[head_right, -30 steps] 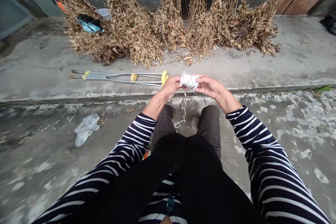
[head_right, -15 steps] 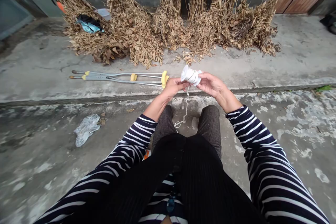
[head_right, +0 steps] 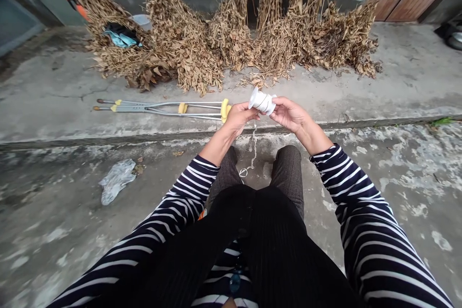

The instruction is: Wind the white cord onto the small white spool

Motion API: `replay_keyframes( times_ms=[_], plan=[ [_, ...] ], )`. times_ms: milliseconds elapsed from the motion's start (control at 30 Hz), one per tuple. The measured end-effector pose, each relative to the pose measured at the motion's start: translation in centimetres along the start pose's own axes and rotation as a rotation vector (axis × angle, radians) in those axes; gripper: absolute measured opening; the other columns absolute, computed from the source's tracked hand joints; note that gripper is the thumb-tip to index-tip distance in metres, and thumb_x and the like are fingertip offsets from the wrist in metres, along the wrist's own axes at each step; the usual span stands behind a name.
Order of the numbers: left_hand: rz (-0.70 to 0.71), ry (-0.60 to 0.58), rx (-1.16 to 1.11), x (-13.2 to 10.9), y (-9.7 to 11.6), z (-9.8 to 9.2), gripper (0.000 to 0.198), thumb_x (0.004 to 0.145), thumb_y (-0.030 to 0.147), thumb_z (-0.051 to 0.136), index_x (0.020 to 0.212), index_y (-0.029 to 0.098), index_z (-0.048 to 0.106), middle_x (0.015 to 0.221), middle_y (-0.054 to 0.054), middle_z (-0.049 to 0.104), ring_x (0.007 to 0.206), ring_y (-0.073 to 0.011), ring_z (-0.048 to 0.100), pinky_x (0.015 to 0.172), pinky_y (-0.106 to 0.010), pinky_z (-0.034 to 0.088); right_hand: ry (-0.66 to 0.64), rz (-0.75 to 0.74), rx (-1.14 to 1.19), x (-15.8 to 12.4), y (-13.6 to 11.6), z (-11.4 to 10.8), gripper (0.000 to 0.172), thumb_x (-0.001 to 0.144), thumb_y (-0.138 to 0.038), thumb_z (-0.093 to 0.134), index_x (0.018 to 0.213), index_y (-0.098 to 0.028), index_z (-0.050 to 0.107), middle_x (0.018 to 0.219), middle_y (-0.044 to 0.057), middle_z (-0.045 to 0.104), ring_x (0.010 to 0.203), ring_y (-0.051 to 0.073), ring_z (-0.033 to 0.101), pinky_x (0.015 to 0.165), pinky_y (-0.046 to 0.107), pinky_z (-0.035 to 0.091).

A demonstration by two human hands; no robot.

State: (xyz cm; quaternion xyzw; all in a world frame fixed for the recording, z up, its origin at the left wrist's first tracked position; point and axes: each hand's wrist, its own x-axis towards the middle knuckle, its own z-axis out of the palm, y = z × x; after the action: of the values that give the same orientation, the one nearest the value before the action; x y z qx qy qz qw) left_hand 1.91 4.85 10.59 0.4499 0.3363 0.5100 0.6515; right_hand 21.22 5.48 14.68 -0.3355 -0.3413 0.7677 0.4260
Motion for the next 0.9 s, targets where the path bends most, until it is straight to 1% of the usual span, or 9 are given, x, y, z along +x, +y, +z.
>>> replay_keyframes(
  times_ms=[100, 200, 333, 500, 600, 667, 767, 833, 900],
  plan=[
    [-0.062, -0.026, -0.046, -0.3, 0.2, -0.3, 0.034, 0.069, 0.033, 0.091, 0.089, 0.01, 0.077, 0.084, -0.007, 0.077, 0.082, -0.0153, 0.071, 0.076, -0.027, 0.054, 0.005, -0.036, 0.002, 0.2, 0.0, -0.4, 0.024, 0.075, -0.017, 0.08, 0.096, -0.017, 0.069, 0.083, 0.004, 0.076, 0.071, 0.015, 0.071, 0.053, 0.018, 0.061],
    [-0.144, -0.029, -0.046, -0.9, 0.1, -0.8, 0.032, 0.073, 0.029, 0.09, 0.092, 0.008, 0.075, 0.085, -0.008, 0.076, 0.079, -0.0135, 0.07, 0.08, -0.028, 0.054, 0.01, -0.069, -0.021, 0.4, 0.0, -0.9, 0.027, 0.076, -0.022, 0.081, 0.099, -0.018, 0.068, 0.089, 0.006, 0.076, 0.074, 0.016, 0.072, 0.052, 0.019, 0.061],
    [-0.216, -0.051, -0.038, -2.1, -0.8, -1.2, 0.031, 0.078, 0.03, 0.088, 0.092, 0.008, 0.072, 0.08, -0.006, 0.074, 0.072, -0.0116, 0.069, 0.076, -0.027, 0.054, 0.045, -0.102, -0.042, 0.5, 0.3, -1.4, 0.028, 0.075, -0.023, 0.082, 0.098, -0.019, 0.067, 0.089, 0.006, 0.077, 0.073, 0.017, 0.074, 0.052, 0.021, 0.062],
    [-0.198, -0.059, 0.022, -2.9, -1.8, -1.0, 0.034, 0.079, 0.033, 0.087, 0.094, 0.009, 0.068, 0.077, -0.004, 0.073, 0.069, -0.0123, 0.071, 0.065, -0.024, 0.053, 0.092, -0.125, -0.079, 0.6, 0.9, -1.2, 0.03, 0.071, -0.024, 0.085, 0.095, -0.019, 0.068, 0.082, 0.003, 0.076, 0.076, 0.018, 0.075, 0.056, 0.021, 0.063],
    [-0.19, -0.035, 0.101, -2.9, -1.9, -0.7, 0.035, 0.081, 0.033, 0.086, 0.095, 0.009, 0.066, 0.072, -0.004, 0.073, 0.064, -0.013, 0.07, 0.054, -0.022, 0.047, 0.096, -0.181, -0.111, 0.5, 1.2, -0.9, 0.03, 0.069, -0.026, 0.087, 0.092, -0.02, 0.069, 0.082, 0.002, 0.076, 0.076, 0.017, 0.075, 0.058, 0.021, 0.062],
    [-0.181, -0.027, 0.135, -3.0, -1.9, -0.8, 0.034, 0.082, 0.034, 0.084, 0.096, 0.009, 0.066, 0.072, -0.006, 0.074, 0.063, -0.0133, 0.07, 0.049, -0.02, 0.043, 0.092, -0.223, -0.149, 0.4, 1.2, -0.7, 0.031, 0.069, -0.026, 0.088, 0.093, -0.02, 0.07, 0.083, 0.001, 0.076, 0.075, 0.016, 0.074, 0.058, 0.021, 0.061],
    [-0.159, -0.036, 0.162, -3.1, -2.1, -1.2, 0.032, 0.082, 0.034, 0.084, 0.094, 0.008, 0.068, 0.077, -0.009, 0.076, 0.067, -0.0143, 0.071, 0.049, -0.02, 0.043, 0.101, -0.258, -0.178, 0.1, 1.1, -0.6, 0.034, 0.067, -0.027, 0.09, 0.095, -0.019, 0.073, 0.084, 0.002, 0.075, 0.073, 0.014, 0.072, 0.057, 0.02, 0.059],
    [-0.145, -0.023, 0.164, -2.9, -2.3, -1.4, 0.03, 0.08, 0.032, 0.085, 0.092, 0.008, 0.07, 0.082, -0.01, 0.077, 0.073, -0.0153, 0.072, 0.054, -0.02, 0.045, 0.088, -0.262, -0.175, -0.3, 1.0, -0.5, 0.034, 0.066, -0.028, 0.089, 0.095, -0.019, 0.074, 0.085, 0.002, 0.075, 0.072, 0.014, 0.07, 0.056, 0.02, 0.058],
    [-0.132, -0.004, 0.143, -2.7, -2.3, -1.6, 0.031, 0.076, 0.03, 0.087, 0.093, 0.009, 0.072, 0.084, -0.01, 0.078, 0.079, -0.0164, 0.072, 0.059, -0.021, 0.048, 0.047, -0.255, -0.176, -0.6, 0.9, -0.5, 0.034, 0.067, -0.028, 0.088, 0.098, -0.019, 0.074, 0.086, 0.002, 0.075, 0.07, 0.013, 0.067, 0.056, 0.021, 0.058]
  ],
)
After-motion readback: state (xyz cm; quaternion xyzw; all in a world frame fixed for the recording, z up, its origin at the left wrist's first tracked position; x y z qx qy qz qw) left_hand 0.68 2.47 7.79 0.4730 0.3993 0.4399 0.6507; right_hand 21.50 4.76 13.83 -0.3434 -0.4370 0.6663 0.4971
